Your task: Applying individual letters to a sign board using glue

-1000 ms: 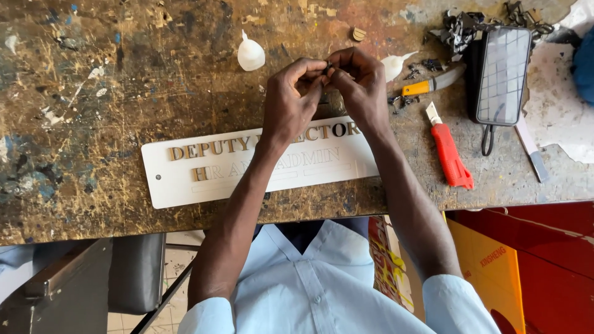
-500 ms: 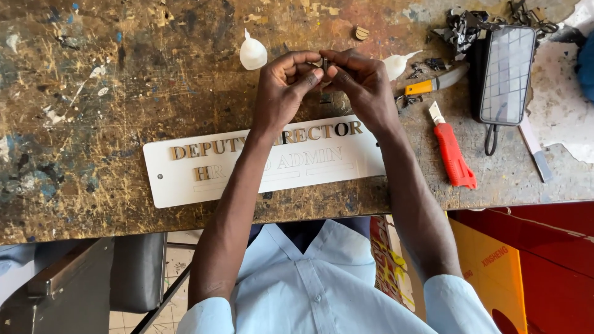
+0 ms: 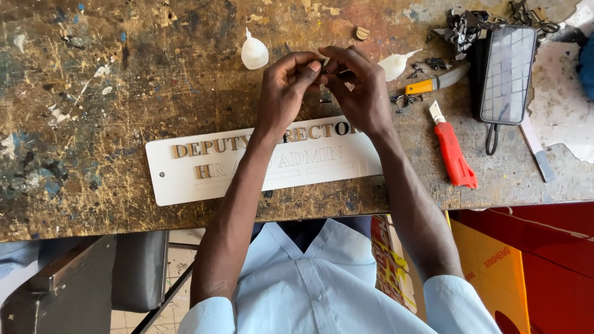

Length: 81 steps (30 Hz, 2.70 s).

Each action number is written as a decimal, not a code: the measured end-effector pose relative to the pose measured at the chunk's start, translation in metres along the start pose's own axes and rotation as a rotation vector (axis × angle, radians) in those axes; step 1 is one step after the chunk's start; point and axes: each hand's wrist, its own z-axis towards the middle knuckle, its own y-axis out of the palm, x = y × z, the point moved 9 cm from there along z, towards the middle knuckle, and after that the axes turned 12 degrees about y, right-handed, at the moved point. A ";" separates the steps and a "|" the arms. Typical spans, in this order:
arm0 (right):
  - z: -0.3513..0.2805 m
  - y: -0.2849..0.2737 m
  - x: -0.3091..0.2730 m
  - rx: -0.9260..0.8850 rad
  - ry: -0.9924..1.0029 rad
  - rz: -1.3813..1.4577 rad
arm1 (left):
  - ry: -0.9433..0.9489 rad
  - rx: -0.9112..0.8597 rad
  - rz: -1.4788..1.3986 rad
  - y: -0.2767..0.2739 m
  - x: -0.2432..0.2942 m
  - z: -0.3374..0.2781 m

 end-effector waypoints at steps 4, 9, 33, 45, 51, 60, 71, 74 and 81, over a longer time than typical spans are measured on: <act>0.000 -0.003 0.004 0.052 -0.023 0.012 | 0.017 0.005 -0.009 -0.006 -0.003 -0.004; 0.001 -0.002 0.008 0.136 -0.121 -0.241 | 0.013 -0.002 -0.029 -0.009 0.016 -0.007; -0.008 -0.006 -0.004 -0.026 0.105 0.219 | 0.275 -0.076 0.200 0.006 0.049 -0.022; -0.014 0.024 -0.015 -0.284 0.178 0.332 | 0.346 -0.182 0.452 -0.016 0.075 -0.053; -0.024 0.036 -0.014 -0.316 0.254 0.326 | 0.368 -0.250 0.564 -0.027 0.081 -0.072; -0.060 0.031 -0.015 -0.217 0.217 0.496 | 0.437 -0.421 0.659 -0.015 0.103 -0.086; -0.101 0.012 0.011 -0.127 0.283 0.596 | 0.413 -0.499 0.548 0.014 0.084 -0.093; -0.110 0.017 0.010 -0.132 0.292 0.595 | 0.429 -0.484 0.557 0.013 0.081 -0.104; -0.115 0.042 -0.005 -0.171 0.289 0.558 | 0.487 -0.353 0.606 -0.025 0.090 -0.131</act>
